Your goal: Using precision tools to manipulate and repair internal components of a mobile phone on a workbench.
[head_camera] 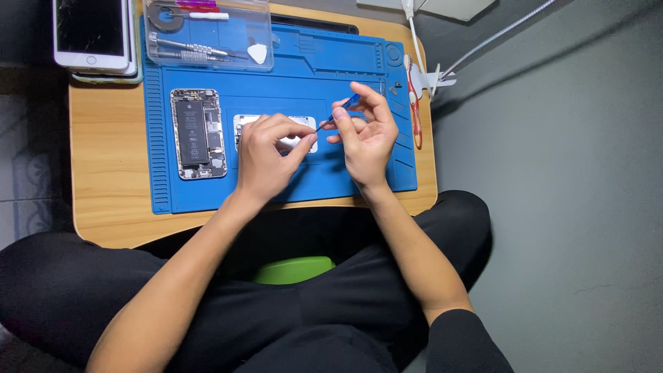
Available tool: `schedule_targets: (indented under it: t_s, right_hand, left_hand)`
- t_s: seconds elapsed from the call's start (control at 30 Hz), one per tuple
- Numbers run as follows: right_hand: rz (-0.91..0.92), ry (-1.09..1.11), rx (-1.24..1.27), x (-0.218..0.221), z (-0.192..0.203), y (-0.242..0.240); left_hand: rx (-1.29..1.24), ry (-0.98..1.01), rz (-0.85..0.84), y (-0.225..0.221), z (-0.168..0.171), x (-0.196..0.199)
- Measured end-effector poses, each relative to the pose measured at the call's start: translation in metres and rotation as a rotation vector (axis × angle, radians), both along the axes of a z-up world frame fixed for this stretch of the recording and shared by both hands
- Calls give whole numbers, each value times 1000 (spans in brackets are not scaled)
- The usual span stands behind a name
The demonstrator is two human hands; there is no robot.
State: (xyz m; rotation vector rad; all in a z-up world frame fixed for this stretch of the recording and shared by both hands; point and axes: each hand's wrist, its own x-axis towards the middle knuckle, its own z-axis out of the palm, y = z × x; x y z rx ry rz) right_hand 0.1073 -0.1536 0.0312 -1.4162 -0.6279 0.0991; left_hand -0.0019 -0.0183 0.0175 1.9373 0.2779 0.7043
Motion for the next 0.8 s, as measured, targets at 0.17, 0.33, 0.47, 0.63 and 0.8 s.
schedule_targets:
  t_s: [0.17, 0.33, 0.47, 0.63, 0.8]
  right_hand:
    - [-57, -31, -1, 6, 1, 0]
    - [-117, -59, -30, 19, -10, 15]
    - [-153, -207, -134, 24, -10, 56]
    - [-34, -331, -271, 22, 12, 120]
    - [14, -544, -510, 38, 0, 169]
  left_hand:
    - [51, 22, 49, 3, 11, -6]
    - [80, 39, 53, 7, 34, -19]
    - [71, -31, 47, 8, 40, -23]
    - [165, -9, 89, 15, 52, -25]
    - [160, -80, 120, 24, 56, -25]
